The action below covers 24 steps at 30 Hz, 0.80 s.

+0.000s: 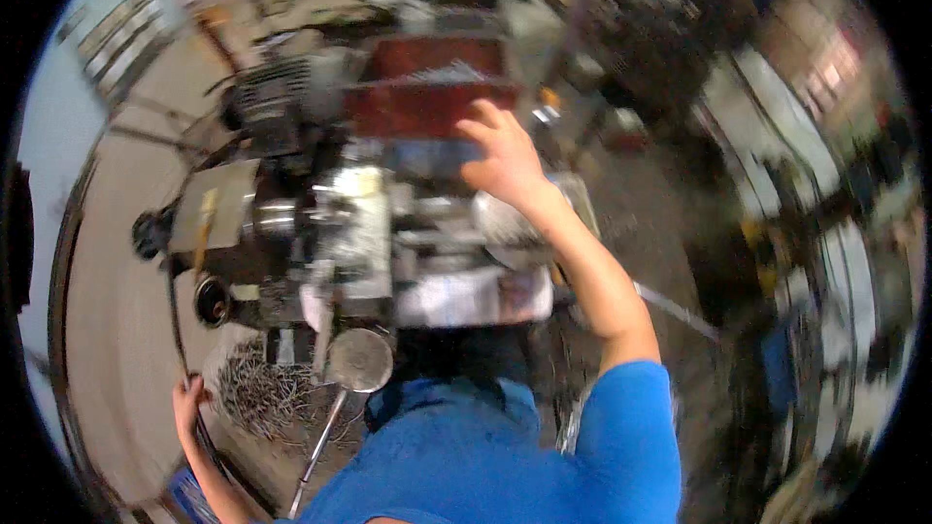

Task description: The person operates a manual lathe, using hand levers to move the cutting head and mounting small cylindrical metal components into the chuck.

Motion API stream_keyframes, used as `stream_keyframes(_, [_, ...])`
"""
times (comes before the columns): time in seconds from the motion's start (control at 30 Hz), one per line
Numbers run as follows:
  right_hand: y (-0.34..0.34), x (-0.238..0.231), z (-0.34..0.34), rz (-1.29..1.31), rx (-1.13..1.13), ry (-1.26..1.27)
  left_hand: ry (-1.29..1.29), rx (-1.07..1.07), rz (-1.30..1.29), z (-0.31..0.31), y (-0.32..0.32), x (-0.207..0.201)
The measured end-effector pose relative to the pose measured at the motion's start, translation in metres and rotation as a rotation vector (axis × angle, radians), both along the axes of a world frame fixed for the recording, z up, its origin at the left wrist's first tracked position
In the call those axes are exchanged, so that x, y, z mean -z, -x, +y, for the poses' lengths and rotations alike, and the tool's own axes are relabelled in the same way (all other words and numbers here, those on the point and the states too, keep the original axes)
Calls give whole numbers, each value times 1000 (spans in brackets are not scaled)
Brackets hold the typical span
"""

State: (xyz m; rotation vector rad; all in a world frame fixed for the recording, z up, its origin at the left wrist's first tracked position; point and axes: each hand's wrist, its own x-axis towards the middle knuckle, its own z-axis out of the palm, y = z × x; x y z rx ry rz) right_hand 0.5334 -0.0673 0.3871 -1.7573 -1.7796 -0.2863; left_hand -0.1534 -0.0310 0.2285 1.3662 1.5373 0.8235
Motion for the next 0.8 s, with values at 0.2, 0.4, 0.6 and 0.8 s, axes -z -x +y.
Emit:
stream_keyframes(0.2, [-73, 75, -201, 280, 425, 199, 180, 5, -42, 5, 63, 17])
stream_keyframes(0.4, [-61, 231, -434, 344, 1133, 731, 272, -30, -131, 54, 46, 29])
stream_keyframes(0.6, [-31, 281, -481, 320, 1052, 1340, 198, -4, -215, 22, 29, 25])
stream_keyframes(0.8, [-32, 295, -467, 315, 934, 1268, 289, -84, -168, 31, 56, 40])
